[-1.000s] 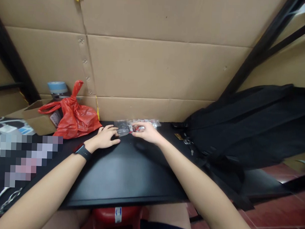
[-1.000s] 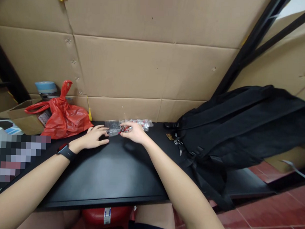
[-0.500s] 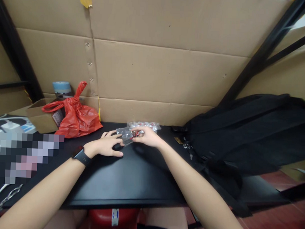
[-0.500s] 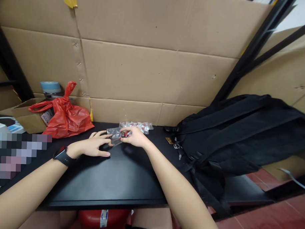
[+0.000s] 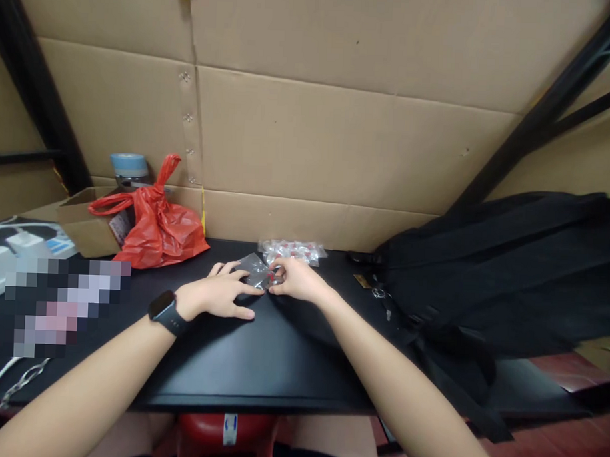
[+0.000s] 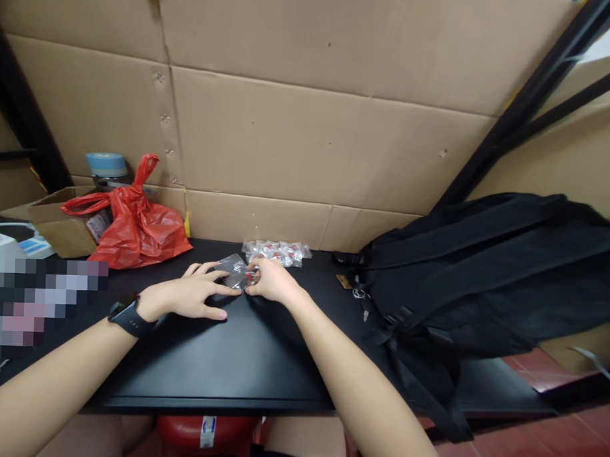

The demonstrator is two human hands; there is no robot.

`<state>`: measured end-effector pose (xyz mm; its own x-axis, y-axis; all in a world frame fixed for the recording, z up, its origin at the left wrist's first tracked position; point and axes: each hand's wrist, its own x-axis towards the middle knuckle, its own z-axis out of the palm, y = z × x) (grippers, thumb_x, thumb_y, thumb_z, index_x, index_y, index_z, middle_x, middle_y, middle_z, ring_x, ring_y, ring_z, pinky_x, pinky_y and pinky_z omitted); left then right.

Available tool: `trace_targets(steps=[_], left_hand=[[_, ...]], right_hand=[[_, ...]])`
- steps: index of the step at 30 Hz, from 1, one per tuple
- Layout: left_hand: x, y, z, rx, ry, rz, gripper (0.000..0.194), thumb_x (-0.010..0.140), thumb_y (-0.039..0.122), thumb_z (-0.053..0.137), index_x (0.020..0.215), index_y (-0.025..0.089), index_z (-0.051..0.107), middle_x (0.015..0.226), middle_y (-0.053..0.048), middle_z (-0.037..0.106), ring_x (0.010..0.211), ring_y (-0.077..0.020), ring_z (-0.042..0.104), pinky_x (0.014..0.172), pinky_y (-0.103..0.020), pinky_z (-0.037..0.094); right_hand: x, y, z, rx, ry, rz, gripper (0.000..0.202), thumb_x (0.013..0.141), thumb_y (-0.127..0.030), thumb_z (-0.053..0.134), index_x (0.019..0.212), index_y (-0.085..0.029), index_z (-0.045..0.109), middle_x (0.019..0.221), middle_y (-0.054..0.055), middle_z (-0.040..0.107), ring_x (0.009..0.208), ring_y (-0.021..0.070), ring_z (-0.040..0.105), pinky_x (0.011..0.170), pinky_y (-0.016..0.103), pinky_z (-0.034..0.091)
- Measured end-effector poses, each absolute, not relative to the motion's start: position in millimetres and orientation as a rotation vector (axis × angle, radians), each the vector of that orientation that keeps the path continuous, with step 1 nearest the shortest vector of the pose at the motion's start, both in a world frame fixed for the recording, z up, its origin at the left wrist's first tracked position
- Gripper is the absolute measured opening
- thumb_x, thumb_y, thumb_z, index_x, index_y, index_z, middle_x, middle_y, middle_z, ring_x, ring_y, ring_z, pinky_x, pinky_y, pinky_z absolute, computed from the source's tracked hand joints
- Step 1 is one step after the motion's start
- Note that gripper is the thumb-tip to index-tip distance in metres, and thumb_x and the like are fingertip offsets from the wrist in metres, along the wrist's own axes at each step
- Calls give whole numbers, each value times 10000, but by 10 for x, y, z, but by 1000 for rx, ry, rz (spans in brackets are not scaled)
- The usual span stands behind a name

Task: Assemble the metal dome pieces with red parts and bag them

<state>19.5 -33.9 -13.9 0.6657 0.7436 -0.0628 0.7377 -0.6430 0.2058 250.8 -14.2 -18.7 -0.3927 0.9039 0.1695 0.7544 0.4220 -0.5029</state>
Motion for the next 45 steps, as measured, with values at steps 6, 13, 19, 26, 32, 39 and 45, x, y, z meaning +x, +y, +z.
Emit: trace_targets(steps=[6, 13, 19, 26, 32, 39, 45], left_hand=[[190, -349, -115, 2662, 1171, 33, 571, 759, 643, 663, 1305, 488, 598, 1550, -56, 419, 1465, -456, 156, 1100, -670, 118], [210, -384, -71, 2681, 1190, -56, 561, 786, 646, 634, 1323, 494, 579, 1569, -44, 388, 1465, -451, 144, 1103, -664, 121], [225, -401, -21, 2685, 1216, -136, 566, 806, 648, 617, 1347, 489, 555, 1585, -48, 358, 1468, -439, 140, 1107, -650, 135], [214, -390, -33, 2688, 1200, -117, 594, 783, 679, 629, 1348, 516, 539, 1578, -33, 373, 1472, -431, 138, 1109, -653, 131], [209, -387, -40, 2685, 1193, -90, 582, 780, 672, 640, 1334, 516, 553, 1575, -31, 379, 1472, -428, 148, 1108, -656, 136], [197, -382, -40, 2684, 1172, -70, 560, 786, 652, 647, 1324, 523, 559, 1582, -22, 369, 1477, -413, 148, 1109, -657, 140], [197, -392, -14, 2670, 1170, -99, 563, 789, 628, 655, 1331, 512, 557, 1613, -2, 306, 1485, -407, 132, 1122, -650, 130]], right_hand=[[2440, -173, -184, -1387, -2207, 450, 334, 650, -249, 842, 935, -185, 682, 776, -5, 666, 664, 134, 583, 639, 244, 413], [2347, -181, -247, -1367, -2151, 447, 340, 616, -236, 865, 854, -184, 627, 825, -6, 664, 717, 139, 569, 652, 238, 400], [2349, -161, -214, -1444, -2227, 396, 208, 674, -281, 843, 771, -155, 709, 680, 2, 657, 636, 139, 577, 606, 236, 388], [2538, -113, -165, -1197, -2498, 444, 156, 736, -68, 722, 819, -180, 790, 889, 49, 774, 848, 202, 703, 756, 252, 492], [2597, -82, -163, -1132, -2533, 456, 277, 739, 4, 675, 885, -199, 795, 966, 42, 778, 893, 195, 707, 818, 265, 503], [2535, -10, -271, -1092, -2455, 375, 154, 756, -45, 725, 821, -176, 772, 821, 47, 762, 750, 176, 687, 721, 254, 477], [2445, 69, -383, -1144, -2368, 137, 107, 782, -118, 753, 748, -185, 678, 759, 12, 685, 732, 159, 619, 687, 247, 409]])
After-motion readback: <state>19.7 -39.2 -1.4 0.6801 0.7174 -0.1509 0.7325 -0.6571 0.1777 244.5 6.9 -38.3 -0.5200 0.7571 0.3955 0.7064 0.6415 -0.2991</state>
